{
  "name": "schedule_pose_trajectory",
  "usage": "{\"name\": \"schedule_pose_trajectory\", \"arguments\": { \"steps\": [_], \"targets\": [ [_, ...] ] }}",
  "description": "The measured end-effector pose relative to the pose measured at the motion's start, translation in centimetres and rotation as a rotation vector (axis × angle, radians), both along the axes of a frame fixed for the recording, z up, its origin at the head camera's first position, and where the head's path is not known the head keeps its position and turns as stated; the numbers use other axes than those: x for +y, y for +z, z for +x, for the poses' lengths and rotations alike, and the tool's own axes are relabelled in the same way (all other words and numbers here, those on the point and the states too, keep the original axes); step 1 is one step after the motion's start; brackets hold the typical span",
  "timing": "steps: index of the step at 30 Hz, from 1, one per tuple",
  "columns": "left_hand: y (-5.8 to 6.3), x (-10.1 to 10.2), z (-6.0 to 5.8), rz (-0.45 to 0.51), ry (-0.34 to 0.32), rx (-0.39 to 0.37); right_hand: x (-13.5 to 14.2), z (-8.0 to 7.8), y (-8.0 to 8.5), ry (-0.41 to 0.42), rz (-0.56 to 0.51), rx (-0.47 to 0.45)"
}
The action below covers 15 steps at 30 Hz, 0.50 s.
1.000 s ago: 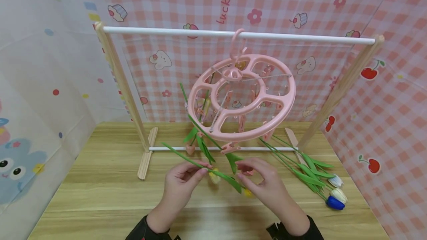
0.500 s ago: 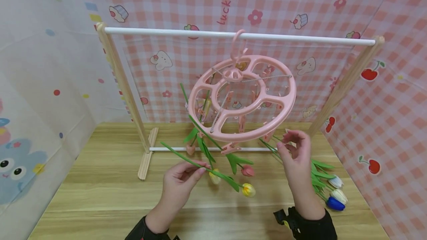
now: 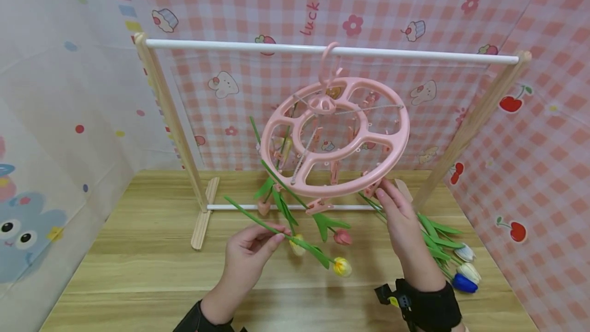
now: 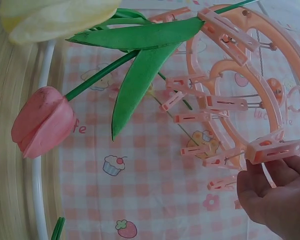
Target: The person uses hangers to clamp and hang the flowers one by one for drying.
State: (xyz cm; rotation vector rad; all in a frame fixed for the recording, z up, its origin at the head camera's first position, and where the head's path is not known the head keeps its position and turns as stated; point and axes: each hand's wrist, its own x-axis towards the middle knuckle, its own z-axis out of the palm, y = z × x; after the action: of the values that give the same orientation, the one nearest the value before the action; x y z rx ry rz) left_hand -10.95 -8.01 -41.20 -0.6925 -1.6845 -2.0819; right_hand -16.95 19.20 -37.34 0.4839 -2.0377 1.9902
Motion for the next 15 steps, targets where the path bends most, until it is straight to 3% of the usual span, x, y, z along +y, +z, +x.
{"name": "schedule_pose_trajectory", "arguments": {
  "steps": [11,15],
  "targets": [
    [-0.11,-0.03,-0.12,0.002,0.003,0.004,-0.12,-0.26,0.11,-0.072,-0.05,0.025],
    [-0.14,-0.09,-0.26,0.0,0.003,0.029,-0.18,-0.25,0.2,-0.055,-0.076,0.067]
  ]
}}
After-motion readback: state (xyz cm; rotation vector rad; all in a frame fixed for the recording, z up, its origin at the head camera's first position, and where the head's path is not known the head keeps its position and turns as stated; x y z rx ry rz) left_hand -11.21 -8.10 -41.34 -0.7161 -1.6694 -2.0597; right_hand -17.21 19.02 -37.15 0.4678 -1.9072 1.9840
